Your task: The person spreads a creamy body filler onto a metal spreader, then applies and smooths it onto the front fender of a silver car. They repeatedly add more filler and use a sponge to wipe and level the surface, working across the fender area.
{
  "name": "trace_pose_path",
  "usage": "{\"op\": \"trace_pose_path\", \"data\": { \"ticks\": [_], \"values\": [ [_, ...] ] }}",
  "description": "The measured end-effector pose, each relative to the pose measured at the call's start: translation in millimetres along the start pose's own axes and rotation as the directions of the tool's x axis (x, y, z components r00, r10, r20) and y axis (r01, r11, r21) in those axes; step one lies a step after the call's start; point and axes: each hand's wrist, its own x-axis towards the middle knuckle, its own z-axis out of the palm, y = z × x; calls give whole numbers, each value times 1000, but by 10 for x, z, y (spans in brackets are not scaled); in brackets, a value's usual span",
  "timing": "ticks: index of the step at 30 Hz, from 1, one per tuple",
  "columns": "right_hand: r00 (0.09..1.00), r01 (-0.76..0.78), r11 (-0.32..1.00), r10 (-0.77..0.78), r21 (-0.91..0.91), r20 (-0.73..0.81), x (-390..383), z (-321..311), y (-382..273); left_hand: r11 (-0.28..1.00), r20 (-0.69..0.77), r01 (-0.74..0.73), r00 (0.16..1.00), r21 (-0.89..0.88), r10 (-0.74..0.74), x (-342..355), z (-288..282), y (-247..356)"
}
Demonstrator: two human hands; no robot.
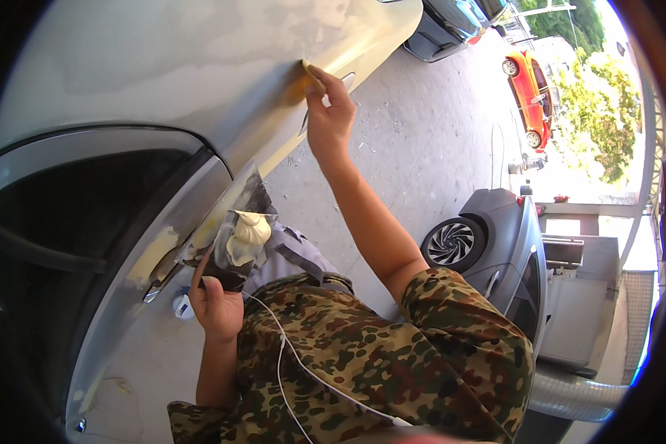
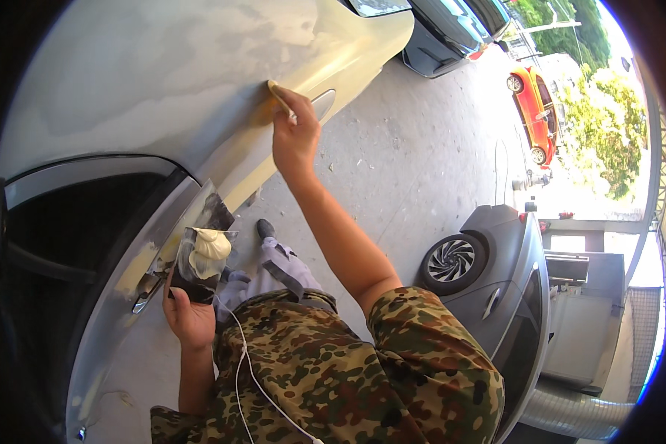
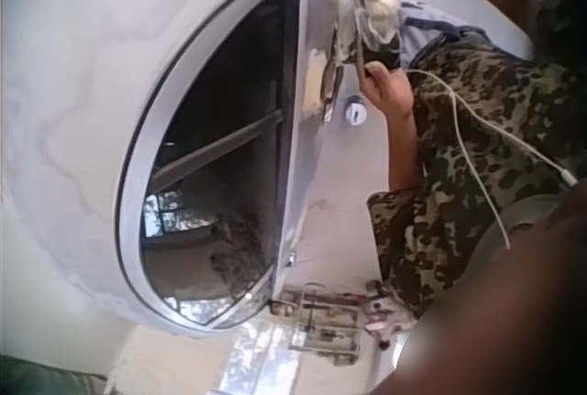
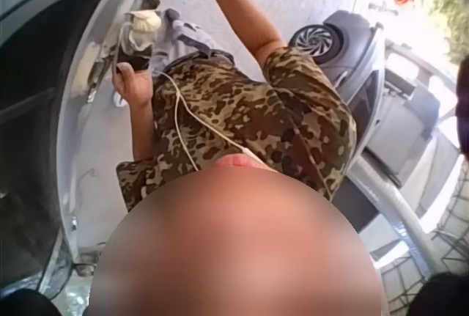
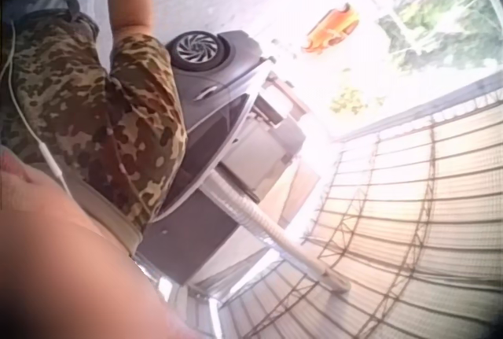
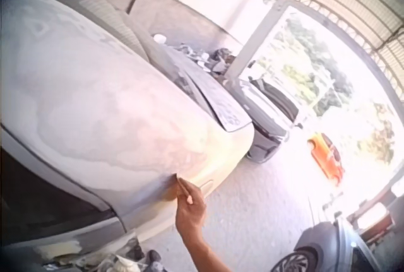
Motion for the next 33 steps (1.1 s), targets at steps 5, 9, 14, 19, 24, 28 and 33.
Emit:
{"op": "trace_pose_path", "data": {
  "ticks": [5,9,14,19,24,28,33],
  "values": [
    [999,-41,997,42,73,-7,-185,155,-164,999,-20,4,1000,49,-3,19,37,47],
    [999,-18,987,14,163,29,-358,340,-334,998,-45,-15,999,66,18,55,72,141],
    [964,-234,941,192,246,186,-462,119,-246,998,-62,-35,997,50,38,67,166,185],
    [834,-522,550,489,653,255,-218,-562,108,992,-83,-98,991,73,104,92,264,148],
    [960,-253,909,194,332,201,260,-1107,135,974,-153,-211,963,83,222,-18,474,-111],
    [532,829,544,-692,-133,487,836,-1195,101,929,-331,-365,871,62,364,-189,685,-709],
    [-142,988,-81,-810,131,569,1198,-1023,193,864,-473,-503,765,-15,438,-308,902,-1513]
  ]
}}
